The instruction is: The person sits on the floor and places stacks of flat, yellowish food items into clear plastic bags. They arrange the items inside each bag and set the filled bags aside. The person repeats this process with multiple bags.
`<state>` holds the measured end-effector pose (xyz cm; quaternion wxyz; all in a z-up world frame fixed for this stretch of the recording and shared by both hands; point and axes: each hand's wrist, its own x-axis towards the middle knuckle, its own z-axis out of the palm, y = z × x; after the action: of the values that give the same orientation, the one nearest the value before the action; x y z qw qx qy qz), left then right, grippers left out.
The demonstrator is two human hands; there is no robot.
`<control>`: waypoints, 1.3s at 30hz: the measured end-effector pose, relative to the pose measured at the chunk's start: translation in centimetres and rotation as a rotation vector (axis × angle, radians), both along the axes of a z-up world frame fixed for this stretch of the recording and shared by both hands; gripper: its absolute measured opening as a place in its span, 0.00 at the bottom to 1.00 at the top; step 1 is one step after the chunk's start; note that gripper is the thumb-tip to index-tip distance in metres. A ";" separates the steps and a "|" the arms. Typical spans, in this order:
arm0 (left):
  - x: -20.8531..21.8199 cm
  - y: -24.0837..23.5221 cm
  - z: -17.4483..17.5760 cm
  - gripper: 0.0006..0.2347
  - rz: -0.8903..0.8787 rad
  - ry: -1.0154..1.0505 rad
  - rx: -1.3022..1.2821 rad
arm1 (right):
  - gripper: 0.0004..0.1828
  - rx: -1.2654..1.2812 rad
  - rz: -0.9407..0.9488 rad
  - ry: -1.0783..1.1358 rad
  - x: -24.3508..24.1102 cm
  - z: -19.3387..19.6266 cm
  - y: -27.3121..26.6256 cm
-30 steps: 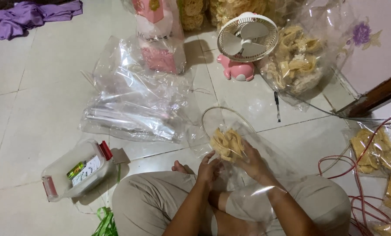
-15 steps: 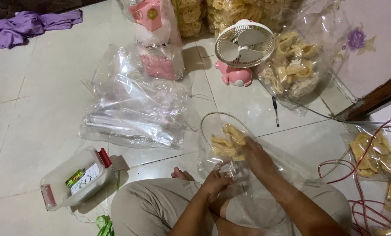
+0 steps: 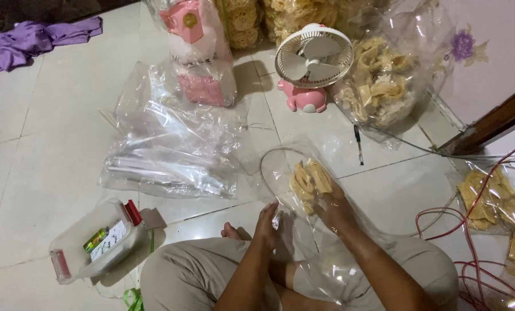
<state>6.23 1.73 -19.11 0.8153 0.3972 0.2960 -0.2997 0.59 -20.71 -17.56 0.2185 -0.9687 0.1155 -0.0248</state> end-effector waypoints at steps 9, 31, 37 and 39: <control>-0.7 -0.5 1.8 0.32 -0.125 -0.172 0.160 | 0.15 -0.084 0.066 0.333 4.0 -1.9 1.9; -1.5 -0.8 3.1 0.25 -0.076 -0.019 0.217 | 0.29 -0.358 0.354 -0.093 3.5 0.2 3.2; -1.1 0.0 4.1 0.26 0.178 0.056 0.353 | 0.22 -0.284 0.274 0.119 3.5 0.8 2.5; -0.7 -0.2 3.1 0.26 0.119 0.059 0.434 | 0.27 -0.231 0.174 0.228 3.1 5.8 3.4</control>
<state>5.52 1.48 -15.99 0.7181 0.5362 0.4002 -0.1917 3.67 -17.29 -11.73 0.0925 -0.9902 0.0518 0.0912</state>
